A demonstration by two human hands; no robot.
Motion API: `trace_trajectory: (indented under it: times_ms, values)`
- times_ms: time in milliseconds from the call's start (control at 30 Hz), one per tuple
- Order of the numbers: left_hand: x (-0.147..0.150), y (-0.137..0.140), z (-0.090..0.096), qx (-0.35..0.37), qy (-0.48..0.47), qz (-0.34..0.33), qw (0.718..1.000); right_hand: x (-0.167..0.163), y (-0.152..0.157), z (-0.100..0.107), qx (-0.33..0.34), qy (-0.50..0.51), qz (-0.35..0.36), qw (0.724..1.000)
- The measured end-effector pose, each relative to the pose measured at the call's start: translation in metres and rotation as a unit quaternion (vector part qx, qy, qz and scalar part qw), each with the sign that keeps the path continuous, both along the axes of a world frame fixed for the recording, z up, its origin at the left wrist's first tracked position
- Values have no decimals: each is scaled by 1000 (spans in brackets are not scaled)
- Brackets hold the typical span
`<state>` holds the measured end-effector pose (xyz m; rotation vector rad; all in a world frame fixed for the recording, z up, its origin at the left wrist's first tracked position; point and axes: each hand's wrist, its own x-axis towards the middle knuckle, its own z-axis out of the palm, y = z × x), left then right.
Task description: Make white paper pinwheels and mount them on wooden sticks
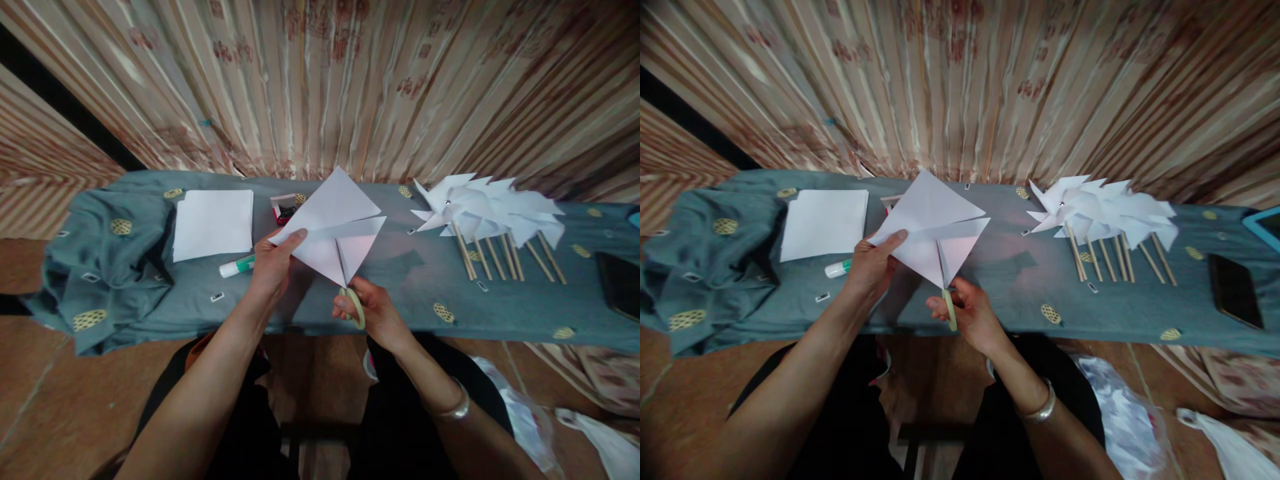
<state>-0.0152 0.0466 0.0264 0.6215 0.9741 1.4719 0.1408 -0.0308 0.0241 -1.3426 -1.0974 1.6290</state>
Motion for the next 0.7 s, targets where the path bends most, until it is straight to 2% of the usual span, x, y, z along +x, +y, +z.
trace_trajectory:
  times_ms: [200, 467, 700]
  values:
    - [2, -3, 2, -3, -7, -16, 1000, 2, 0, -1, 8, -4, -3, 1000]
    - [2, -4, 4, -9, -13, -7, 1000, -1, 1, 0, -17, 12, -29, 999]
    - [1, -4, 3, -6, -4, -6, 1000, -1, 0, -4, -1, 5, -24, 1000]
